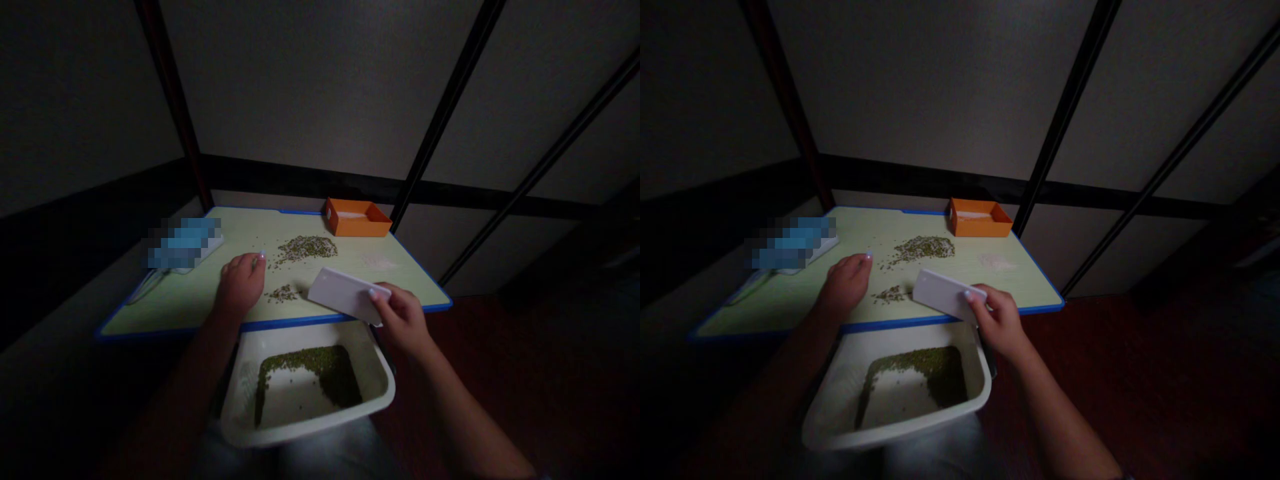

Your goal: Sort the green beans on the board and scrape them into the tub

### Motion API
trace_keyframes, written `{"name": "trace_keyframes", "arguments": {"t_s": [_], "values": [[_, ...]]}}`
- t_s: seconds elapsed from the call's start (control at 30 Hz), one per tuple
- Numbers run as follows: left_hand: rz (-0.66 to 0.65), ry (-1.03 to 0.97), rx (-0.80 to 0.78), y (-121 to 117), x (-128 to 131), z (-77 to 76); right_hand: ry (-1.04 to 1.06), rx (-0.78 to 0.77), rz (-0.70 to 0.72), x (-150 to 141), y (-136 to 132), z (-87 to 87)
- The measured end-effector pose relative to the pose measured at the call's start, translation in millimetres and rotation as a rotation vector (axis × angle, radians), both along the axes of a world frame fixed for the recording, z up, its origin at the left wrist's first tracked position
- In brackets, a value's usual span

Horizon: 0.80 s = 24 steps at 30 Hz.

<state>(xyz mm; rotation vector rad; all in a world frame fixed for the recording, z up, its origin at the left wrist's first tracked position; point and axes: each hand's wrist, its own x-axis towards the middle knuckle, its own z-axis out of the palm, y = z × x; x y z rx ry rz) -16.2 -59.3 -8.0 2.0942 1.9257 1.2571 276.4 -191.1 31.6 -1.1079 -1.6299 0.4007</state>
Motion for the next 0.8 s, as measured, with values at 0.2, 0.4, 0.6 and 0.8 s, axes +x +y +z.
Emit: {"name": "trace_keyframes", "arguments": {"t_s": [0.2, 0.4, 0.6, 0.8], "values": [[0.003, 0.004, -0.05, -2, 0, 6.2, -0.565, 0.503, 0.35, -32, -30, 2.1], [0.016, -0.026, -0.094, -2, 0, 10.2, -0.769, 0.515, 0.255, -43, -21, -6.4], [0.018, -0.056, -0.092, -1, 0, 10.4, -0.842, 0.568, 0.068, -33, -14, -15.4], [0.033, -0.079, -0.072, 0, -1, 7.8, -0.782, 0.572, -0.006, -25, -8, -21.1]]}}
